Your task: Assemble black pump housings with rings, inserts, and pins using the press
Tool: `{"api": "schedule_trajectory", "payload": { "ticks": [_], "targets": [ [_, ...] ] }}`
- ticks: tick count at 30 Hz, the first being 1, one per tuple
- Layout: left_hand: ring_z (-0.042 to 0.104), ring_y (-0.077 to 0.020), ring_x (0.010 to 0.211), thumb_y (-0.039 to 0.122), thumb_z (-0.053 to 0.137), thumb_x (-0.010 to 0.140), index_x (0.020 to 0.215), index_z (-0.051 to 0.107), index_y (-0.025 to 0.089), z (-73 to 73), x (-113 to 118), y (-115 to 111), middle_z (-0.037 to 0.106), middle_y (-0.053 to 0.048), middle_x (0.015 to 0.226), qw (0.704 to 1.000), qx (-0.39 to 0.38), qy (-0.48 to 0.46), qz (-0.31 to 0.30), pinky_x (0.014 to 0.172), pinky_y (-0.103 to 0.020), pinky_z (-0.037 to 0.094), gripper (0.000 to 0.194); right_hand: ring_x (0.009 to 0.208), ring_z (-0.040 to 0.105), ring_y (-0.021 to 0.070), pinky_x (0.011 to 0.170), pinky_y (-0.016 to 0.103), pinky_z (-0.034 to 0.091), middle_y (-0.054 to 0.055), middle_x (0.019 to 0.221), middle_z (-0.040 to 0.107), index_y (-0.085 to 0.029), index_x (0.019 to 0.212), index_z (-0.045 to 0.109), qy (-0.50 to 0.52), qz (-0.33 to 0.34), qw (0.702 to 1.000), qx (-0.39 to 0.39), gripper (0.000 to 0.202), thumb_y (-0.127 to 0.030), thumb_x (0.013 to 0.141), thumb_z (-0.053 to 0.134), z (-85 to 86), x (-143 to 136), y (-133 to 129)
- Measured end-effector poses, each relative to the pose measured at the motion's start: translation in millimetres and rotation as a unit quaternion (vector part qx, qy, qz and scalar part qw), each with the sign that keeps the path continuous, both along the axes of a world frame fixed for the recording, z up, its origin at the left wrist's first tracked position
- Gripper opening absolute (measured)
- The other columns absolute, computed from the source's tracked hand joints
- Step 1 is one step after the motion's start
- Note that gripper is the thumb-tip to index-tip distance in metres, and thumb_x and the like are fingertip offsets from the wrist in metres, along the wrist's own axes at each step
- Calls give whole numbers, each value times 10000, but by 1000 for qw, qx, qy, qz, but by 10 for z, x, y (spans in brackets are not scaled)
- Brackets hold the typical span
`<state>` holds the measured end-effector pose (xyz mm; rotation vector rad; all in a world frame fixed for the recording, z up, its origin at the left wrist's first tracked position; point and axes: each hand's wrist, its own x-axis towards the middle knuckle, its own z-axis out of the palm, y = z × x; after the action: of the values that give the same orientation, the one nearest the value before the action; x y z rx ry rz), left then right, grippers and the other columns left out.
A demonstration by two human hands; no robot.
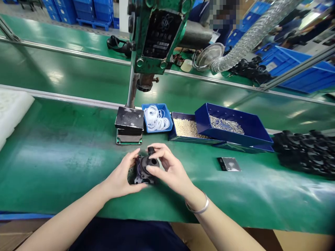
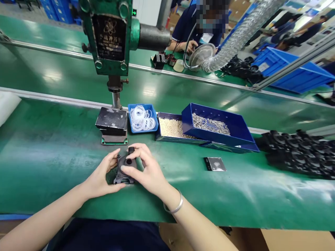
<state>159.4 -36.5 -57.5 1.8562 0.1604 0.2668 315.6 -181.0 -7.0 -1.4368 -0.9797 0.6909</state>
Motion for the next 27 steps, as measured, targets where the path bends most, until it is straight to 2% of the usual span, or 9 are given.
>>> {"api": "schedule_trajectory", "payload": {
  "ticks": [3,5,10,21,27],
  "targets": [
    [535,-313,1317,234,799,778,1560,109,334,13,11,-9,490,-125,1362,1000,8,-12,-10,1134,-534,452,1048,1252,498,265,1079,455,405,93,1292,499,-265,1007,619,-143,14,989,-38,198,-296,864,753,-10,-48,-76],
    [540,-310,1306,221,803,770,1559,108,339,24,20,-15,485,-117,1342,1000,15,-17,-12,1124,-521,465,1058,1254,490,266,1066,458,415,99,1290,492,-267,1029,602,-176,9,983,-55,195,-299,885,730,-60,-73,-101],
    [538,-302,1286,212,822,743,1553,147,338,45,24,-19,402,-123,1371,1000,20,-18,-2,1100,-485,498,1062,1272,469,269,1066,469,416,103,1283,470,-262,1021,569,-177,19,980,-86,178,-321,911,697,-155,-86,-112],
    [591,-280,1190,207,826,731,1544,178,347,25,15,-20,373,-123,1367,1000,2,-15,0,1054,-496,533,1049,1298,454,263,1104,478,395,99,1322,433,-264,1035,538,-172,58,978,-103,178,-337,933,663,-139,-44,-100],
    [560,-301,1255,240,813,754,1550,160,343,-4,-5,-23,355,-132,1388,999,22,-29,-3,1076,-487,510,1034,1308,443,249,1124,471,372,97,1324,421,-262,1048,524,-170,51,979,-97,191,-355,941,652,-171,-55,-100]
  ]
}}
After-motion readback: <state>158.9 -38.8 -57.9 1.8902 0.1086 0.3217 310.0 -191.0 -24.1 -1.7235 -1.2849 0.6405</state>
